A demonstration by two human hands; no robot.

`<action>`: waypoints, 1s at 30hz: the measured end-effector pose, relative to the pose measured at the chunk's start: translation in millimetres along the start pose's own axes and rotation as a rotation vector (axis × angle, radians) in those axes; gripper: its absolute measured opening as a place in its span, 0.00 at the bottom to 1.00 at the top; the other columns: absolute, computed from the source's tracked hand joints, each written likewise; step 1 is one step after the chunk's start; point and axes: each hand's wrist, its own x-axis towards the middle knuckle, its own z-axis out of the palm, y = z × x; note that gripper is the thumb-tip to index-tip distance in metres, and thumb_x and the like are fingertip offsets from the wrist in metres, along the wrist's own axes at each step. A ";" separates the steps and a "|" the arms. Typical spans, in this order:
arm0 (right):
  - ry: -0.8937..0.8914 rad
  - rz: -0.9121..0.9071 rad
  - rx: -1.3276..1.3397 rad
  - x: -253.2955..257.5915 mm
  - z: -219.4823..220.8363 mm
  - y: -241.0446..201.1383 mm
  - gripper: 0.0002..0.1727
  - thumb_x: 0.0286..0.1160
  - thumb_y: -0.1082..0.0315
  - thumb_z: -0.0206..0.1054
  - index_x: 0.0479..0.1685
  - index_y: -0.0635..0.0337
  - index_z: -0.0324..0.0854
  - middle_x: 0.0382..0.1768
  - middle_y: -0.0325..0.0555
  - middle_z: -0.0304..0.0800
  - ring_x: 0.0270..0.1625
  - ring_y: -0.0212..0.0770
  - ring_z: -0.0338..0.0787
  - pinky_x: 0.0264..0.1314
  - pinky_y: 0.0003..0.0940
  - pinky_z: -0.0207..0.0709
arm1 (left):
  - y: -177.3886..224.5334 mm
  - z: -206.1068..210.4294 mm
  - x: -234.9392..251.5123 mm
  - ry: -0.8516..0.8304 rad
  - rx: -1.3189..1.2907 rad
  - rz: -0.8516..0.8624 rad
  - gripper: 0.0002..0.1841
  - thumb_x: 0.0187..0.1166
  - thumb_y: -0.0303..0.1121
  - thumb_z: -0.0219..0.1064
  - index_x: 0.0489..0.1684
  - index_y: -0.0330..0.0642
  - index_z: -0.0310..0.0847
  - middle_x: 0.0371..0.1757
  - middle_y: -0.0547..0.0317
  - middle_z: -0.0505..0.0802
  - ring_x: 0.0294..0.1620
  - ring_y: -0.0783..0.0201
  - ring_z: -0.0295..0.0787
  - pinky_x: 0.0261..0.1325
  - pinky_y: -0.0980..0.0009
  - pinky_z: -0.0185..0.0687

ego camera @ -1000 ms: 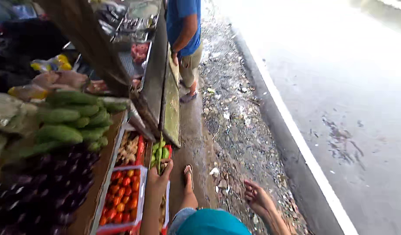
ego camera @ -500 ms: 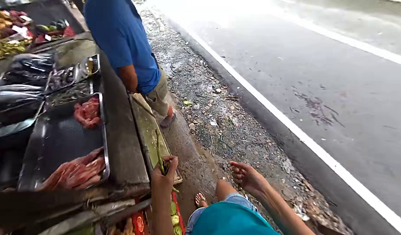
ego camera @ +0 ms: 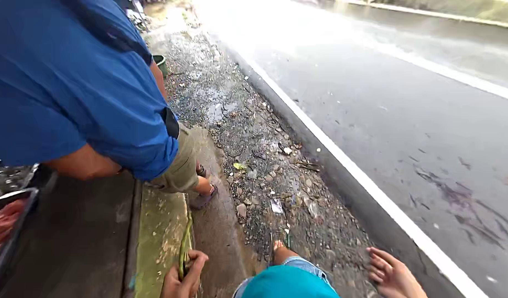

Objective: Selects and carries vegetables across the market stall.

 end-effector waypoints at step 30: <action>-1.051 -0.693 -0.685 551.9 985.2 -245.7 0.18 0.73 0.63 0.76 0.58 0.59 0.82 0.26 0.32 0.80 0.25 0.24 0.76 0.31 0.20 0.73 | 153.6 236.7 1025.0 0.067 -0.754 -0.317 0.25 0.94 0.47 0.42 0.51 0.39 0.82 0.29 0.59 0.85 0.22 0.70 0.80 0.27 0.78 0.79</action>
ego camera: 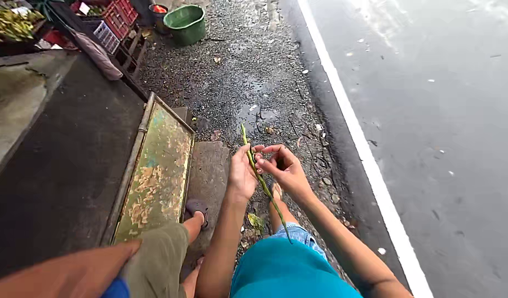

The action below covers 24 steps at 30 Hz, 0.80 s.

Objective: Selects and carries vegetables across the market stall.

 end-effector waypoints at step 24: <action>-0.593 -0.303 -0.705 798.9 87.6 157.5 0.26 0.92 0.46 0.51 0.41 0.61 0.79 0.27 0.45 0.78 0.27 0.43 0.82 0.29 0.45 0.78 | 370.6 -21.6 664.3 -0.040 -0.427 0.465 0.46 0.85 0.65 0.19 0.78 0.42 0.72 0.72 0.49 0.86 0.70 0.58 0.85 0.70 0.63 0.80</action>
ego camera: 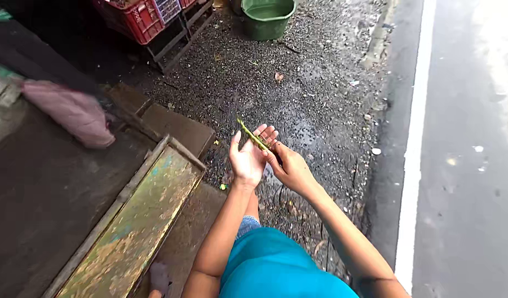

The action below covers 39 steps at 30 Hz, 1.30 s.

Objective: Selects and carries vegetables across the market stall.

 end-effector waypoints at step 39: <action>-0.597 0.166 0.981 1071.0 111.3 275.5 0.14 0.80 0.66 0.46 0.35 0.50 0.79 0.11 0.21 0.62 0.12 0.19 0.60 0.16 0.17 0.56 | 437.0 -259.3 735.0 1.158 1.563 -0.871 0.18 0.80 0.30 0.67 0.65 0.29 0.82 0.69 0.31 0.86 0.73 0.34 0.81 0.72 0.37 0.75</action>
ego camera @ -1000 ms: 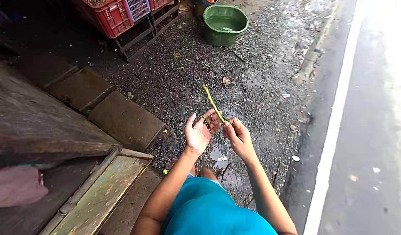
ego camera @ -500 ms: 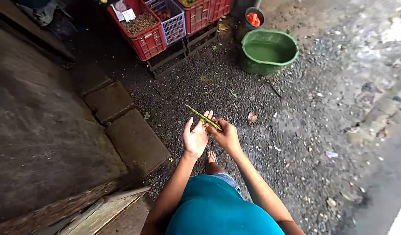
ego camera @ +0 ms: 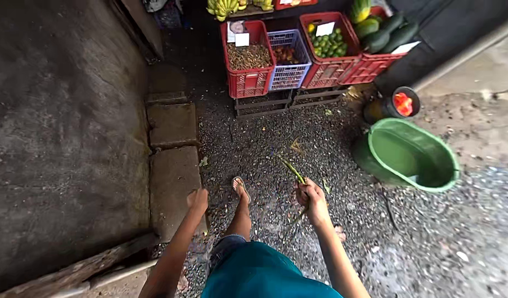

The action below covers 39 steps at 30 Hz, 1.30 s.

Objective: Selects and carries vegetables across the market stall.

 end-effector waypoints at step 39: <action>-0.533 -0.071 -0.202 986.4 401.4 -153.9 0.13 0.84 0.63 0.55 0.51 0.58 0.84 0.28 0.23 0.79 0.23 0.15 0.68 0.25 0.15 0.64 | 14.9 -846.5 568.6 0.432 -2.089 0.904 0.24 0.79 0.26 0.51 0.70 0.61 0.78 0.87 0.53 0.74 0.62 0.52 0.91 0.63 0.56 0.87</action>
